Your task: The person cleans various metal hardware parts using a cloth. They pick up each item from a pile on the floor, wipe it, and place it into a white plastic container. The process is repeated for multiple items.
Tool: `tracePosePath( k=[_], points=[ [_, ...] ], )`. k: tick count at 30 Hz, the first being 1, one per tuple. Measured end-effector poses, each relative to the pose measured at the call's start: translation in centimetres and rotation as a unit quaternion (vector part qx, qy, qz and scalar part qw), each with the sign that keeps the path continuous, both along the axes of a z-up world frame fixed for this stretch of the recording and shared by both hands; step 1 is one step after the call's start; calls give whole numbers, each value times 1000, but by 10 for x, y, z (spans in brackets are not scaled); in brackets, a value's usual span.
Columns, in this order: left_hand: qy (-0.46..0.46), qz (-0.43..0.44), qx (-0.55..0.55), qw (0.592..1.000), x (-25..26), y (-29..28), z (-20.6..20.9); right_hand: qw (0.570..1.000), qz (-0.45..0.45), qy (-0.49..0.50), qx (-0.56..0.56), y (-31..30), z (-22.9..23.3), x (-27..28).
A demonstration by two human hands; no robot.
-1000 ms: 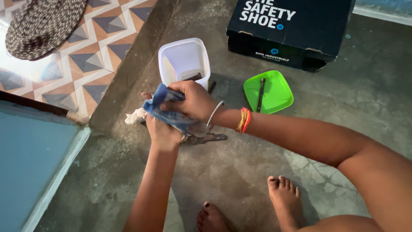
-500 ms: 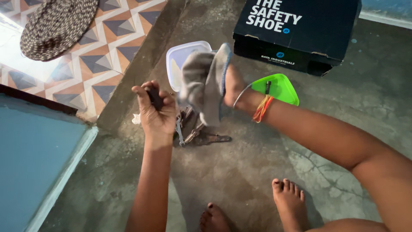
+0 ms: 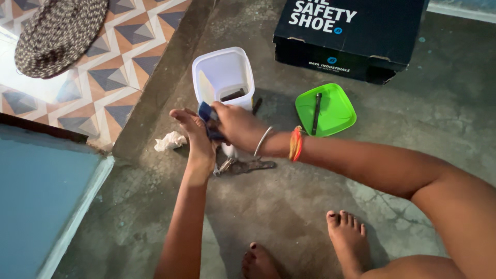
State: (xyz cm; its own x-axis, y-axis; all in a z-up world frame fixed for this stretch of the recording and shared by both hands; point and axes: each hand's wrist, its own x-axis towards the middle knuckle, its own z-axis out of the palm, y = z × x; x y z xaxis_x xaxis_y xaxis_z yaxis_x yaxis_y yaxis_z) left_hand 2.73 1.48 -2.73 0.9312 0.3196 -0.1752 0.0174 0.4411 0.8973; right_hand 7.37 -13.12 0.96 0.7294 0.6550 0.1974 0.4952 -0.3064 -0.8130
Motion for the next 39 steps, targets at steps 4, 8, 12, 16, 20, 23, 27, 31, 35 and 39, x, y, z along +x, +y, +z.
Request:
tracePosePath(
  k=[4,8,12,16,20,23,27,31,35,39],
  points=[
    [-50,-30,-20,998,-7,0,-5,991,-64,-40,-107,-3,12,-8],
    [-51,-108,-76,990,-13,-6,11,986,-123,33,-109,2,22,16],
    [-82,-58,-121,988,-13,-37,29,989,-134,49,-49,6,14,31],
    [-89,-43,-222,970,-10,-41,42,992,-83,20,90,14,-9,39],
    [-118,-31,-225,967,-9,-29,40,967,42,181,173,11,-28,46],
    [-198,-64,-175,962,-16,-20,31,916,101,315,227,0,-35,41],
    [-213,-24,-241,947,-13,-21,25,925,59,287,243,-5,-34,25],
    [-165,-8,-284,944,-16,-23,25,995,35,4,91,-3,-25,12],
    [-244,-94,-306,915,-17,-22,29,973,61,-85,204,-4,-9,2],
    [-186,-48,-262,946,-9,-37,35,975,5,-75,207,-7,12,-14]
  ],
)
